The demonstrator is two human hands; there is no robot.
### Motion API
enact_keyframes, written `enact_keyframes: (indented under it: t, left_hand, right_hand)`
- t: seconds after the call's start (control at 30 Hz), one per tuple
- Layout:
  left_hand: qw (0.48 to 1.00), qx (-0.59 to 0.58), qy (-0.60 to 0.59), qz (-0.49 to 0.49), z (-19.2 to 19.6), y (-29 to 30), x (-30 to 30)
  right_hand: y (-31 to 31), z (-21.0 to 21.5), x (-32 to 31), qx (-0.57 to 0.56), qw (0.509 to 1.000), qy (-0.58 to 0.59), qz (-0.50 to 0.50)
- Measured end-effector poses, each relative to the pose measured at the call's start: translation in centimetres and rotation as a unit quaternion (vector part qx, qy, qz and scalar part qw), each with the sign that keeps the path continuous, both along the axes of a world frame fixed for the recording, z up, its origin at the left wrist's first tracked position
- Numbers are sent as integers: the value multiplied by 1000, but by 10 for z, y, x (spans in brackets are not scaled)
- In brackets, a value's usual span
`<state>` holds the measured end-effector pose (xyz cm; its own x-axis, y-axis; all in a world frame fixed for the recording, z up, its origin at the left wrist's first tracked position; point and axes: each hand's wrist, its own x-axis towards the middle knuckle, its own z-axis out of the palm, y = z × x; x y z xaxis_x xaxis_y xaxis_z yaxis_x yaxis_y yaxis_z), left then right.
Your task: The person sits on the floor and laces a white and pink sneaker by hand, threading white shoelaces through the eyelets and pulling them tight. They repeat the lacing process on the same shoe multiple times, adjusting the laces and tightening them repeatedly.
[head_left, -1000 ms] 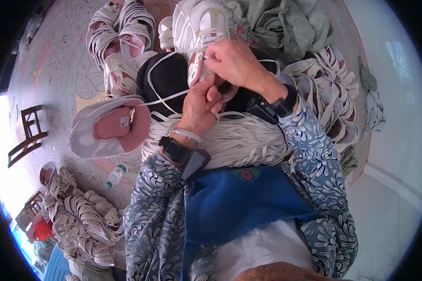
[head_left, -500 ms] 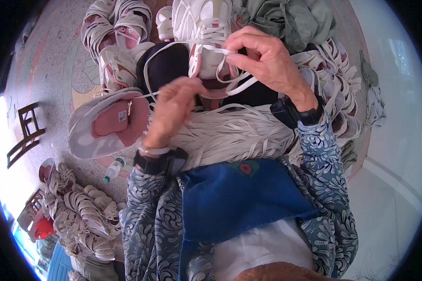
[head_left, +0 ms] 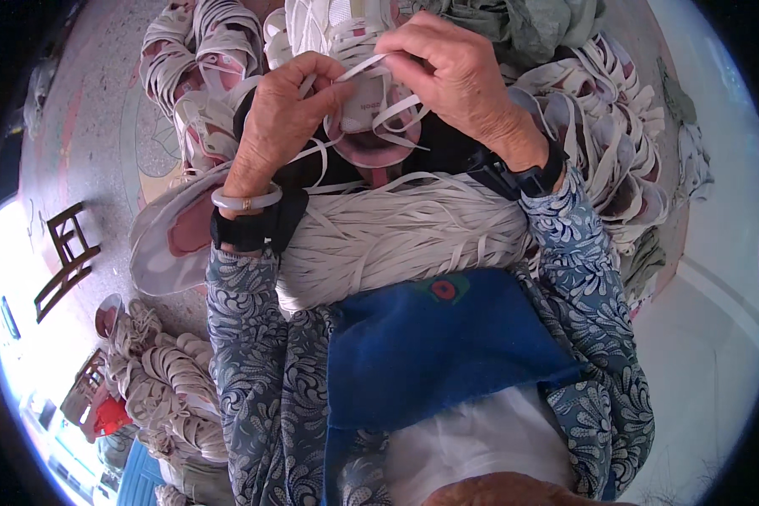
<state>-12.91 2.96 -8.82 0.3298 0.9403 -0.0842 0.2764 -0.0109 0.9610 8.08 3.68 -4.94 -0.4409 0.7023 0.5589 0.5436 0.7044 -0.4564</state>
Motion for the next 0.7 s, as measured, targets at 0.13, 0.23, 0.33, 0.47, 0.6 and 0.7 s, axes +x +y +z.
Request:
enact_keyframes:
  t: [0.13, 0.23, 0.33, 0.47, 0.6, 0.7]
  left_hand:
    - [996, -68, -55, -17, -1, 4, 0]
    - [998, 52, 10, 19, -8, 11, -1]
    - [987, 91, 65, 115, 1, 10, 4]
    - [952, 243, 93, 161, -8, 7, 19]
    - [974, 207, 12, 91, -7, 8, 19]
    - [976, 208, 54, -10, -4, 13, -6]
  right_hand:
    - [0, -4, -5, 93, 995, 30, 0]
    - [1, -14, -16, 117, 990, 72, -34]
    - [-2, -15, -7, 91, 996, 0, -24]
    - [-3, -18, -4, 79, 997, -13, -1]
    - [-8, -21, -5, 81, 997, -15, -15]
    - [-1, -24, 4, 94, 996, -7, -4]
